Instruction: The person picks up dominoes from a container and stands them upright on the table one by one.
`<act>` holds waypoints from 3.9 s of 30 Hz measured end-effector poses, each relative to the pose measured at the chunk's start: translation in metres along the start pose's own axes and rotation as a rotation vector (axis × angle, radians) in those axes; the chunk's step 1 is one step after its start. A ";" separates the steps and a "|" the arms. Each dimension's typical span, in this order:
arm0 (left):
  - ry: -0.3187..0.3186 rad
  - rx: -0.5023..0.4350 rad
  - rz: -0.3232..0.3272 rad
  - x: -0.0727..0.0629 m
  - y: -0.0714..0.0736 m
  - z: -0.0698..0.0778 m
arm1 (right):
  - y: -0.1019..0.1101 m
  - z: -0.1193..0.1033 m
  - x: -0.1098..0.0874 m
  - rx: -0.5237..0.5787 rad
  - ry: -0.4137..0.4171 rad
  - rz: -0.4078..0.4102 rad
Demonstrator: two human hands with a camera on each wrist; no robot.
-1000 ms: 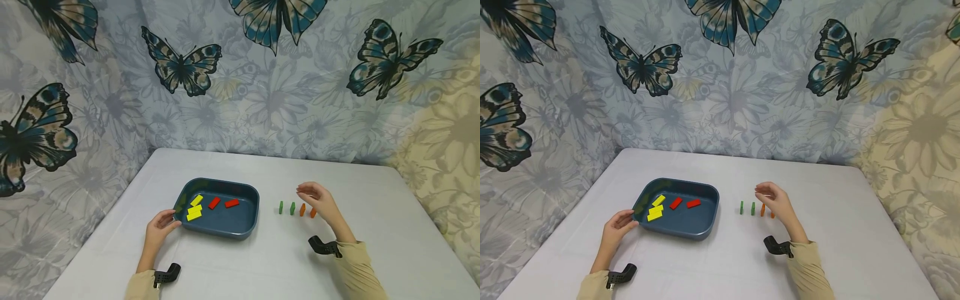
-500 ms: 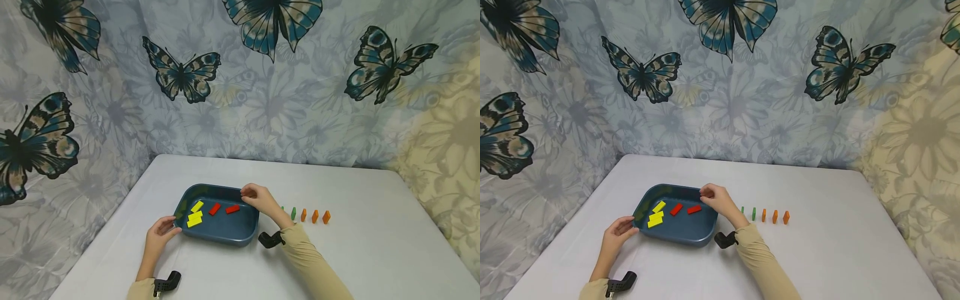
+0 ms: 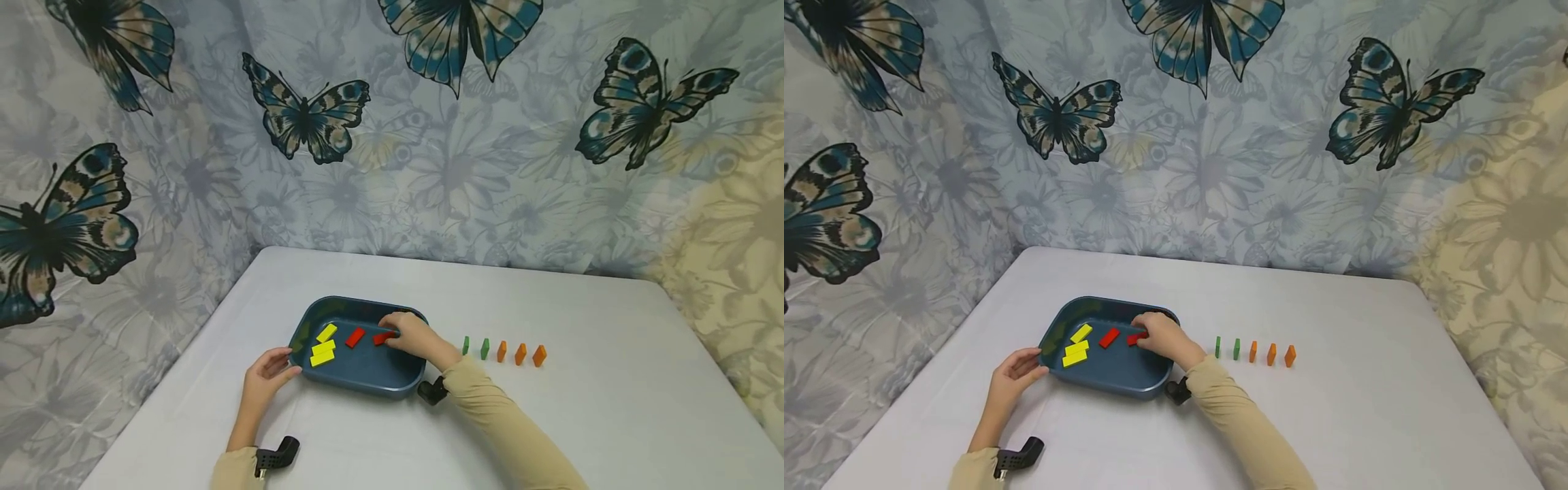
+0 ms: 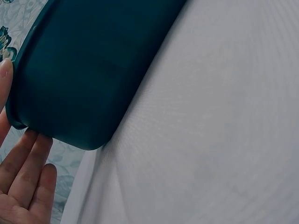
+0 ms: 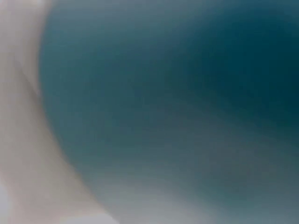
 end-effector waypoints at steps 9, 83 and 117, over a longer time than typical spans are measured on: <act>0.032 -0.019 -0.012 0.002 -0.001 0.000 | -0.007 -0.010 -0.006 -0.408 -0.017 -0.071; -0.027 0.058 -0.041 -0.001 -0.004 0.015 | 0.025 0.024 -0.152 0.472 -0.001 0.304; 0.006 0.035 -0.028 0.001 -0.002 0.000 | 0.010 0.064 -0.152 0.316 -0.081 0.276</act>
Point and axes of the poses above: each hand's wrist, its own x-axis towards the middle knuckle, its own y-axis out of the back of the hand, z = x × y, the point moved 2 cm from there along x, towards the middle knuckle, and after that the axes turned 3 degrees about -y, right-handed, at the moved point
